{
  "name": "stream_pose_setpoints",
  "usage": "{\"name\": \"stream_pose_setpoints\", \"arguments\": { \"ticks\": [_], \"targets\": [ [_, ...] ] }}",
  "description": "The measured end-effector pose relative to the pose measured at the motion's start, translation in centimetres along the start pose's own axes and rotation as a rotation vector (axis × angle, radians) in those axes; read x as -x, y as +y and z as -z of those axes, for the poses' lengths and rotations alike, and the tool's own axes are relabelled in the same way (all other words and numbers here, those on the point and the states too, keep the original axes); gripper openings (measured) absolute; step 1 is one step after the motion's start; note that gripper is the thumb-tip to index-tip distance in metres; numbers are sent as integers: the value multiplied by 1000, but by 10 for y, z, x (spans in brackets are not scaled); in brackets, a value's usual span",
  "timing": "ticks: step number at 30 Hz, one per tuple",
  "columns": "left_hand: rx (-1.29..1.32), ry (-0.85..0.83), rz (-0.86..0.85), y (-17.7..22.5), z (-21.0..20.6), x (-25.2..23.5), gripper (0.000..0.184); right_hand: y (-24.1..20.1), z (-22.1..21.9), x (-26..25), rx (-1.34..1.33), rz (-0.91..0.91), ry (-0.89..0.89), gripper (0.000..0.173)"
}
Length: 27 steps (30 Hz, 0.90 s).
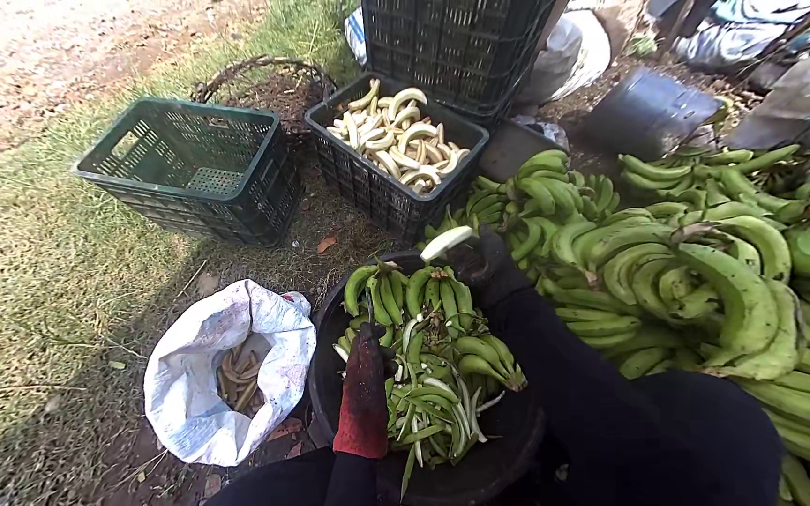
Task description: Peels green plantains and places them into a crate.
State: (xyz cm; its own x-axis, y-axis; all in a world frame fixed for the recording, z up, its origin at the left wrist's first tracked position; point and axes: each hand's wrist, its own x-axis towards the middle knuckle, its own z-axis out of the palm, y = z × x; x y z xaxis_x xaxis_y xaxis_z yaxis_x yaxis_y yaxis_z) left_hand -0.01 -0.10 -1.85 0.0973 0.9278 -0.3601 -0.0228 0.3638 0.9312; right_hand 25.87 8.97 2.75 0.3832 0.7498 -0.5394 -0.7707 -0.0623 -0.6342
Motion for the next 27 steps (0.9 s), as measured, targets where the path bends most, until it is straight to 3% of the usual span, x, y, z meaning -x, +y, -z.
{"name": "stream_pose_setpoints", "arguments": {
  "ticks": [2, 4, 6, 10, 12, 15, 19, 21, 24, 27],
  "targets": [
    [-7, -8, 21, -1, -1, -1, 57, -38, -45, 2, -244, 40, -159, 53],
    [-4, -14, 26, 0, -4, -3, 58, -32, -51, -4, -143, 37, -192, 53],
    [29, -28, 28, -3, -7, -5, 59, 14, -17, -29, 125, 0, -129, 52],
    [96, -52, 81, -7, -13, -10, 60, 142, 71, -35, 1066, -92, 75, 52],
    [111, -65, 114, -10, -16, -14, 60, 200, 105, -28, 1259, -152, 95, 55],
    [109, -103, 86, -13, -20, -16, 60, 246, 111, -16, 1282, -217, 224, 64],
    [-7, -111, 111, -6, -25, -11, 53, 186, 52, 23, 1372, -412, 240, 58],
    [-37, -111, 122, -3, -26, -9, 50, 208, 55, 13, 1453, -249, 450, 52],
    [-4, -117, 62, -8, -27, -6, 49, 157, 34, 46, 1374, -400, 263, 53],
    [49, -98, -11, -9, -25, -5, 49, 143, 39, 66, 1311, -317, 227, 53]
  ]
}}
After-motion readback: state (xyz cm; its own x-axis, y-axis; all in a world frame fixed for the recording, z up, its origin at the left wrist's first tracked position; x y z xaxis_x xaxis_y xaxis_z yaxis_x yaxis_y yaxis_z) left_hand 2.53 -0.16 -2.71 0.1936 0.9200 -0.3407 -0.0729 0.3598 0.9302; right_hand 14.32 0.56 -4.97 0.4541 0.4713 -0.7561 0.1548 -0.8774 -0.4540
